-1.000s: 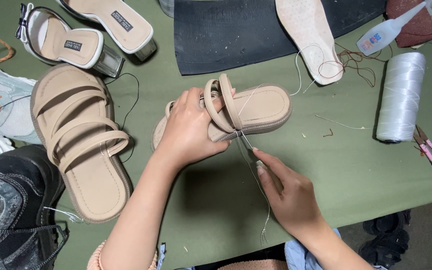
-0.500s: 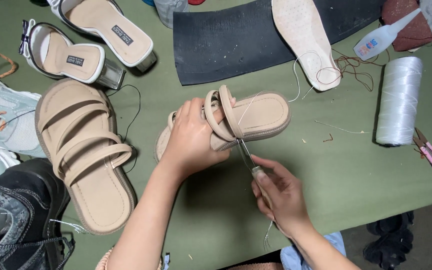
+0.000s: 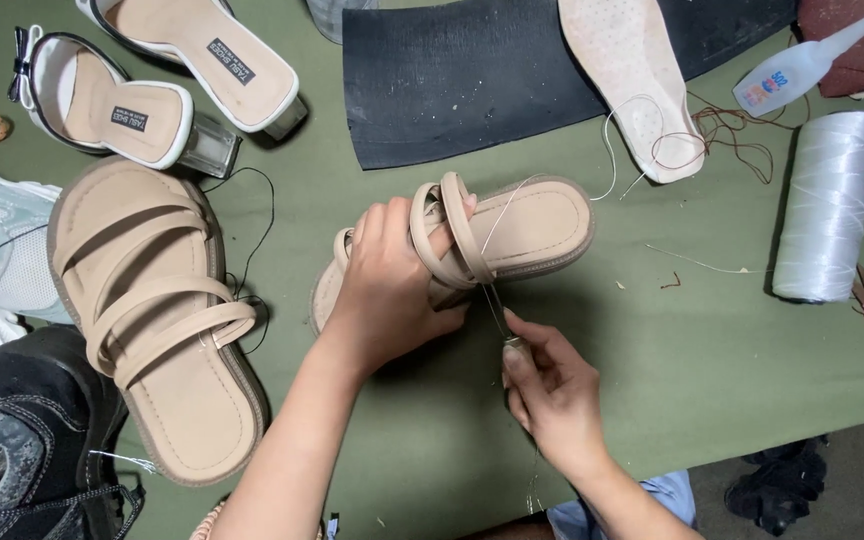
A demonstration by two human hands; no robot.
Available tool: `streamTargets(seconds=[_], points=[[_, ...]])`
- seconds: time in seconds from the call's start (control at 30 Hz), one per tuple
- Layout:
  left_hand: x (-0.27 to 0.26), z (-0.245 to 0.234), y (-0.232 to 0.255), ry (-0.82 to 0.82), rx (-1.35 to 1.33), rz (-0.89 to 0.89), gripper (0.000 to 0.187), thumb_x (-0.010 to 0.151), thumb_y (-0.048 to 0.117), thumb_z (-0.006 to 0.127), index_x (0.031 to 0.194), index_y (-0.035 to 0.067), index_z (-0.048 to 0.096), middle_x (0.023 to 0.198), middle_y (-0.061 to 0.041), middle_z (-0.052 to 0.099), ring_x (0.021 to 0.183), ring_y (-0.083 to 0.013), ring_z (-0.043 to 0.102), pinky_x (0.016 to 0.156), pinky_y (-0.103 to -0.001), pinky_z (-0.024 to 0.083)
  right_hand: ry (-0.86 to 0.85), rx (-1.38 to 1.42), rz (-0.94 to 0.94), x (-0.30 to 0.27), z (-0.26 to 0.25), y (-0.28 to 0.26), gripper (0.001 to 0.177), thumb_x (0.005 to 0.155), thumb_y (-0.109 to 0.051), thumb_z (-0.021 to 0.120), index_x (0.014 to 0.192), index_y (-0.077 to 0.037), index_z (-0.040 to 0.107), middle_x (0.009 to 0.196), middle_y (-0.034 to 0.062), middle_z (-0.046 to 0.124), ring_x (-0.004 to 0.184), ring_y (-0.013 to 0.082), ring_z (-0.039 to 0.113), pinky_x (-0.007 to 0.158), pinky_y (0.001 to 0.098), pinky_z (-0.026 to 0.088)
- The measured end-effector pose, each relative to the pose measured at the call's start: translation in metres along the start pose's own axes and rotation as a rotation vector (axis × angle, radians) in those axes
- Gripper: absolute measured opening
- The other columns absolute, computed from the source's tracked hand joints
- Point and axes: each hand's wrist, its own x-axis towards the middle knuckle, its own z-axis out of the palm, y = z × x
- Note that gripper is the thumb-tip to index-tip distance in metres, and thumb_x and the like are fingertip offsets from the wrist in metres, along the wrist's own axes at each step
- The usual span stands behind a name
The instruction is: The person uses a stitching awl to sew the straps of a beige sandal to its sole. They repeatedly pierce the material and pull a white thread through the holes to secure the straps. The person also handles the thread and adjusts the sandal's position on the work surface.
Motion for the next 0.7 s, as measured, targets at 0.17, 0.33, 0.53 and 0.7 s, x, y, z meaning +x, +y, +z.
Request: streamTargets(seconds=[0.17,0.33,0.53,0.7], points=[[0.004,-0.002,-0.001,-0.011,-0.036,-0.02,0.101,0.063,0.034,0.091,0.152,0.018,0.047,0.115,-0.018,0.049,0.096,-0.0375,0.045,0.087,-0.046,0.042,-0.155,0.749,0.464,0.009,-0.007,0.004,0.039,0.104,-0.017,0.05,0.141,-0.008,0.056,0.072,0.0134,0.046,0.03,0.0073,0.025,0.022,0.021,0.014],[0.002,0.003,-0.001,-0.003,0.038,-0.017,0.097,0.068,0.041,0.085,0.153,0.02,0.046,0.112,-0.017,0.049,0.092,-0.0371,0.044,0.082,-0.046,0.04,0.071,-0.704,-0.277,0.003,-0.008,-0.003,0.038,0.098,-0.016,0.066,0.135,-0.021,0.069,0.077,-0.0062,0.055,0.057,0.008,0.045,0.062,0.022,0.045],[0.004,0.003,-0.002,0.003,0.072,-0.035,0.1,0.062,0.044,0.083,0.153,0.021,0.048,0.115,-0.017,0.049,0.095,-0.0377,0.045,0.085,-0.047,0.041,0.072,-0.747,-0.515,0.007,-0.001,-0.007,0.032,0.102,-0.008,0.063,0.134,-0.009,0.065,0.104,0.0042,0.071,0.079,0.0108,0.071,0.066,0.0246,0.057],[0.003,-0.014,0.007,-0.076,-0.061,-0.177,0.089,0.054,0.045,0.089,0.134,0.019,0.062,0.11,-0.012,0.045,0.104,-0.0358,0.051,0.098,-0.049,0.045,-0.037,-0.283,-0.187,0.015,-0.019,-0.003,0.033,0.096,-0.01,0.066,0.129,-0.008,0.071,0.09,0.0065,0.072,0.07,0.017,0.063,0.06,0.029,0.055]])
